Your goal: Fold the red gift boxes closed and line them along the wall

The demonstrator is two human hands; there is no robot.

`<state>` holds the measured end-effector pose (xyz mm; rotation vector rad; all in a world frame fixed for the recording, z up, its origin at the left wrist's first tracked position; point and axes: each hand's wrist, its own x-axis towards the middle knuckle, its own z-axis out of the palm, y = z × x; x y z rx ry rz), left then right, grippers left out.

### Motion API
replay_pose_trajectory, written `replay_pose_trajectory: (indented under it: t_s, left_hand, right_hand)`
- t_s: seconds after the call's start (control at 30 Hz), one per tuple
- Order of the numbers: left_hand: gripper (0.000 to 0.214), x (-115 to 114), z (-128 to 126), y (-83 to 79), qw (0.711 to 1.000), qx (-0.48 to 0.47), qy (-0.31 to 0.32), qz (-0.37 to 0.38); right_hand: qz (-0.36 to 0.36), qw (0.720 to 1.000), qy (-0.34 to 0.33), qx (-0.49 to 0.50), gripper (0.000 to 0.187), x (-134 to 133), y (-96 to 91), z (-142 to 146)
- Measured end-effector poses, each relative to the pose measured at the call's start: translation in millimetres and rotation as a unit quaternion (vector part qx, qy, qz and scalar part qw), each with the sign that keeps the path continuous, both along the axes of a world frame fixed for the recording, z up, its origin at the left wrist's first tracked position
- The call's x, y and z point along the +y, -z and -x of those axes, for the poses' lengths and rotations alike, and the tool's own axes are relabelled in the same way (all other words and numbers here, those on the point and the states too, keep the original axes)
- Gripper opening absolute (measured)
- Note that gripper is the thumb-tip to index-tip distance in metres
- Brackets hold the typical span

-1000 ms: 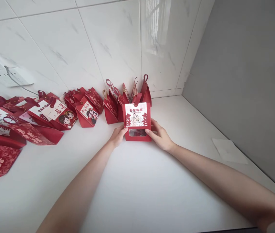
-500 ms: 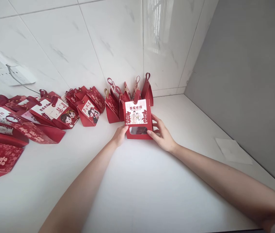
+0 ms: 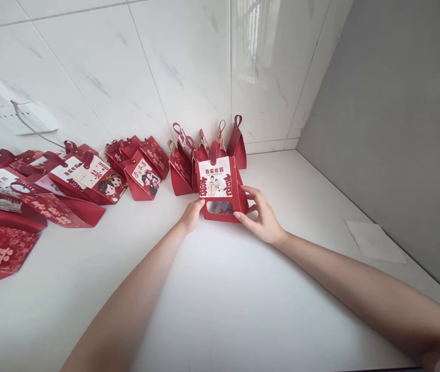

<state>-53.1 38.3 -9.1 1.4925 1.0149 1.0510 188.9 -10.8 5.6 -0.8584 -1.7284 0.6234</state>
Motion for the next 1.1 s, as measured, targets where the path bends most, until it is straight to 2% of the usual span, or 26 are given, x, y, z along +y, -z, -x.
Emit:
replay_pose_trajectory:
  t_s: [0.2,0.3,0.47,0.57,0.63,0.7,0.77,0.83,0.93,1.0,1.1]
  left_hand:
    - [0.061,-0.2,-2.1,0.3,1.0,-0.003,0.006,-0.007]
    - [0.061,-3.4,-4.2,-4.9,1.0,0.003,-0.007,-0.007]
    - [0.056,-13.2,-7.7,-22.1,0.992,0.106,-0.029,-0.068]
    - [0.056,-15.2,-6.6,-25.0,0.989,0.11,-0.023,-0.095]
    - [0.057,-16.3,-5.8,-23.6,0.987,0.102,0.002,-0.122]
    - [0.061,-19.4,-7.2,-22.3,0.974,0.14,0.017,-0.177]
    - [0.066,-24.9,-11.8,-22.0,0.948,0.215,0.011,-0.236]
    - [0.064,-30.7,-18.3,-22.5,0.914,0.274,0.006,-0.299]
    - [0.046,-35.6,-26.1,-22.6,0.875,0.292,0.003,-0.387]
    - [0.035,-35.8,-27.8,-21.9,0.864,0.288,-0.016,-0.412]
    - [0.023,-34.4,-26.3,-20.1,0.867,0.282,-0.05,-0.409]
  right_hand:
    - [-0.017,1.0,0.008,-0.01,0.056,-1.0,-2.2,-0.6]
    - [0.002,1.0,-0.001,-0.011,0.047,-1.1,-2.3,-0.5]
    - [0.134,0.989,-0.016,0.066,0.044,7.7,6.0,-0.2]
    - [0.221,0.963,-0.026,0.151,0.042,16.8,10.7,-1.0]
    - [0.276,0.935,-0.037,0.219,0.039,22.4,11.9,-2.2]
    - [0.319,0.904,-0.046,0.281,0.036,27.0,11.9,-3.9]
    - [0.339,0.885,-0.061,0.314,0.034,30.5,11.4,-6.3]
    - [0.343,0.878,-0.076,0.326,0.035,32.8,10.8,-8.7]
    - [0.347,0.875,-0.085,0.328,0.037,34.2,10.1,-11.2]
    - [0.348,0.876,-0.085,0.324,0.037,34.0,9.3,-11.3]
    - [0.353,0.875,-0.087,0.32,0.038,33.0,7.5,-9.5]
